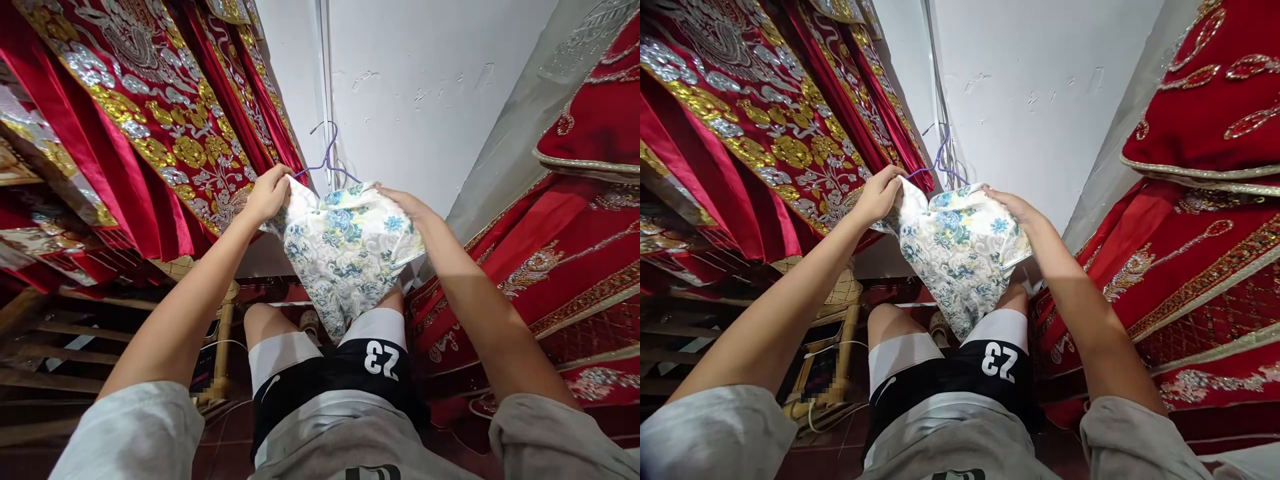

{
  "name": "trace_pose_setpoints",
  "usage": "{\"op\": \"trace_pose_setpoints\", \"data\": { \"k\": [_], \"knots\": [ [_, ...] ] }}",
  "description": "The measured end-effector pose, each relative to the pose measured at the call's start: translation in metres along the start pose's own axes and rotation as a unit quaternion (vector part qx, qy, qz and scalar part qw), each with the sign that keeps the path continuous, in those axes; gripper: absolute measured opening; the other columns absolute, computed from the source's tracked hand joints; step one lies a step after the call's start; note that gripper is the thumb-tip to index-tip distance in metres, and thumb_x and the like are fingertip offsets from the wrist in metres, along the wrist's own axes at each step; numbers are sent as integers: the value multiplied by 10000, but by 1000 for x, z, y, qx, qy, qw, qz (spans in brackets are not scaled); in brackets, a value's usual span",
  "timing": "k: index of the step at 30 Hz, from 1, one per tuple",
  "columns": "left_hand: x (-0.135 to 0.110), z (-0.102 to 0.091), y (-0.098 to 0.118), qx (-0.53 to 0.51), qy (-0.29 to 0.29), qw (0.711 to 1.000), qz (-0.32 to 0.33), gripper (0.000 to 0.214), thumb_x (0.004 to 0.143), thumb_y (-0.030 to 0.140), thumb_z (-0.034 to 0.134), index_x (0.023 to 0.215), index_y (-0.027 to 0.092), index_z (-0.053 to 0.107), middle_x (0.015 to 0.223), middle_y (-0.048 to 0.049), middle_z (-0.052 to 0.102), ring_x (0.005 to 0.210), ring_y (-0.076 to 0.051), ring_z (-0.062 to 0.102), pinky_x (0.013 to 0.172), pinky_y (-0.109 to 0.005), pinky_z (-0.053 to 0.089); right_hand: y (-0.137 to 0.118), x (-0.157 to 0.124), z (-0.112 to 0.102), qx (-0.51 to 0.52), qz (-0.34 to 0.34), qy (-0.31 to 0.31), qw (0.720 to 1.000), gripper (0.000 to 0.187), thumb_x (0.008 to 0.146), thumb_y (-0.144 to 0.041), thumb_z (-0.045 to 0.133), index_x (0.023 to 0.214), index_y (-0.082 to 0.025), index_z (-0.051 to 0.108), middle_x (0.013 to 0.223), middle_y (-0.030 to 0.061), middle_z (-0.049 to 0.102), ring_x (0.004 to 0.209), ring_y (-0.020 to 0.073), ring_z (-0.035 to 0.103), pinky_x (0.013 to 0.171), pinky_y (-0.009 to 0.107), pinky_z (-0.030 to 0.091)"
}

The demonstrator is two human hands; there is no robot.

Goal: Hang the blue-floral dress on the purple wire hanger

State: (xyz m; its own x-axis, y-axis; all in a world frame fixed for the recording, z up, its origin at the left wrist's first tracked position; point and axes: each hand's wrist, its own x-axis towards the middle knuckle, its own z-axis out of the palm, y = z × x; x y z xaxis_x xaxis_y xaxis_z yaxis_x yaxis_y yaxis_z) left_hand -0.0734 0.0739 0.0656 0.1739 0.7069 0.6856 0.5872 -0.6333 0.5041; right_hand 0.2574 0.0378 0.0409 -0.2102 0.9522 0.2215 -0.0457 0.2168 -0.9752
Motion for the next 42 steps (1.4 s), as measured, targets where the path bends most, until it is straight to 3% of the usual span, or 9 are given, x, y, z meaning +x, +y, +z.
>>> {"op": "trace_pose_setpoints", "data": {
  "k": [3,10,14,19,25,28,30,36,42],
  "knots": [
    [12,14,6,39,-39,998,35,214,962,304,522,986,184,697,952,-91,703,943,-253,618,938,-372,471,2,15,7,-10,23,-11,1000,409,814,-571,797,867,-170,734,809,89,758,792,245,729,795,404,618],
    [36,53,18,61,-43,995,61,191,969,284,536,919,187,692,718,-33,615,735,-197,562,776,-321,452,-20,43,5,-224,-126,39,966,196,837,-332,765,807,-140,738,765,45,683,816,181,621,823,323,509],
    [53,54,34,64,-19,994,91,169,974,251,532,951,186,686,817,-66,651,843,-219,597,835,-344,465,-34,62,12,-306,-169,87,933,124,857,-214,697,776,-123,715,706,36,619,773,175,583,801,333,488],
    [66,52,65,86,-122,977,151,154,933,321,637,994,182,662,932,-82,655,928,-243,599,887,-370,466,-44,45,0,-325,-159,111,926,120,868,-196,666,817,-105,727,648,16,569,712,164,564,761,331,486],
    [10,57,72,-15,-153,969,194,431,977,523,547,706,204,446,686,0,451,674,-163,445,672,-300,355,-53,-21,15,-312,-79,-65,944,168,812,-263,777,762,-106,743,573,0,544,557,113,468,566,282,406],
    [-21,54,67,-108,-80,978,162,548,970,604,529,632,211,350,631,20,361,618,-143,357,618,-306,290,-52,-26,34,-237,-41,-227,944,286,846,-404,770,801,-122,757,607,11,598,524,91,450,526,263,381],
    [-31,52,69,-177,-15,976,123,599,961,606,551,582,212,306,591,29,297,580,-131,299,596,-316,264,-44,-17,48,-185,-68,-266,944,369,886,-499,720,842,-135,750,669,27,639,589,108,528,584,263,450],
    [-25,37,91,-341,-14,935,91,637,985,613,424,515,232,224,555,17,188,531,-143,267,575,-351,331,0,27,95,-173,-308,-69,933,381,950,-565,619,1024,-199,695,1099,83,702,1074,212,622,989,373,505],
    [-9,-9,94,-387,-180,904,-18,399,954,459,529,637,222,482,713,-61,558,803,-224,641,851,-404,549,18,43,94,-232,-341,-50,910,470,1018,-594,442,892,-195,658,864,47,655,850,204,602,849,333,493]
  ]
}}
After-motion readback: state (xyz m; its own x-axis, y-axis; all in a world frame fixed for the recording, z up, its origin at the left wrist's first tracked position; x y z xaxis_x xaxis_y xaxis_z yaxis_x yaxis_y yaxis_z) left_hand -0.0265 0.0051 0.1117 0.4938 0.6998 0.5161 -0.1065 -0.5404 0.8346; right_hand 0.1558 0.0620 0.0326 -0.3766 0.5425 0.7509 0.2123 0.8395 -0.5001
